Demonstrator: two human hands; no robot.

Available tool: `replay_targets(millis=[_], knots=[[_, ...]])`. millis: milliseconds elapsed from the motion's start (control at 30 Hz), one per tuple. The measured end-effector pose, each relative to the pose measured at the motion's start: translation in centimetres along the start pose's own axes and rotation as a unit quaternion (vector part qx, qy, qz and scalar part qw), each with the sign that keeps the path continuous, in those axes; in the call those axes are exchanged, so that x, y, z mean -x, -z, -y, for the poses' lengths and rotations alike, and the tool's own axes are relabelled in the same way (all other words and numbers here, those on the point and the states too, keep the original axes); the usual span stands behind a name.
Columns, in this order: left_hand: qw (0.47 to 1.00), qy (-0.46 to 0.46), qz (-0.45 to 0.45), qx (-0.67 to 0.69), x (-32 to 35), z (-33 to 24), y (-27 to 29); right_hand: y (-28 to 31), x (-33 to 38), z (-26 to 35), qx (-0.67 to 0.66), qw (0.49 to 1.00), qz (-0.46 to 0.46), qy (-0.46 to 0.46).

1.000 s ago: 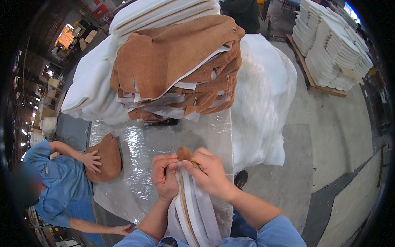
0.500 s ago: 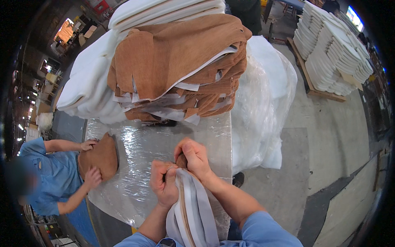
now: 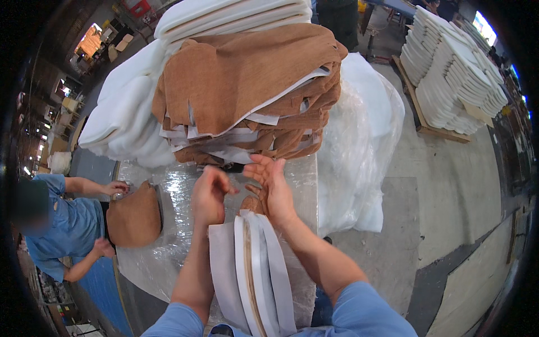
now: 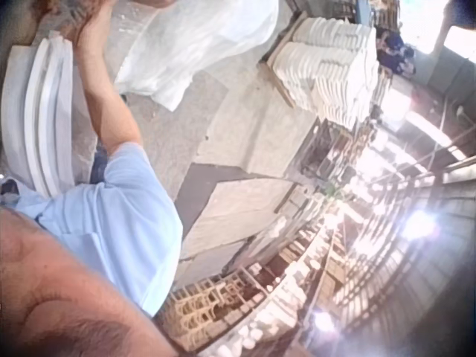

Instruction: The person inserts white foam pads into brown fabric covers, aligns edges, and stacks the finished cushions. The person also moves stacks of foam and fabric on the table to continue the assembly.

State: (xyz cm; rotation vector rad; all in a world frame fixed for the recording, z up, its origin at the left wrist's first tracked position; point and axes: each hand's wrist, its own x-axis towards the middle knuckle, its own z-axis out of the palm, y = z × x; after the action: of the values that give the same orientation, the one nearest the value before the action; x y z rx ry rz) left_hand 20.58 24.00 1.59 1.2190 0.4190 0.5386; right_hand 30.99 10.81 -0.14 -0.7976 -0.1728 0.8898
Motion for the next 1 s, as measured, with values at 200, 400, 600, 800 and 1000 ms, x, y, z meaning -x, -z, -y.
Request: replay_targets(millis=[200,400,600,800,1000], knots=[[0.987,0.009,0.040,-0.158,-3.8,0.7,-5.1,-1.1,-0.1,-2.0,0.104,0.983,-0.102,0.110],[0.997,-0.037,-0.004,-0.074,-1.2,1.2,-5.3,-3.4,0.2,-0.4,0.121,0.988,-0.006,0.091],[0.990,-0.030,-0.089,-0.105,1.0,0.1,-5.7,-3.4,-0.5,0.5,0.312,0.926,0.113,0.178],[0.995,-0.026,-0.092,-0.014,0.9,1.6,-4.4,-3.1,0.1,0.6,0.486,0.806,0.135,0.310],[0.989,-0.050,0.044,-0.132,3.8,0.7,-3.8,-1.1,6.0,-0.1,0.173,0.965,0.033,0.195]])
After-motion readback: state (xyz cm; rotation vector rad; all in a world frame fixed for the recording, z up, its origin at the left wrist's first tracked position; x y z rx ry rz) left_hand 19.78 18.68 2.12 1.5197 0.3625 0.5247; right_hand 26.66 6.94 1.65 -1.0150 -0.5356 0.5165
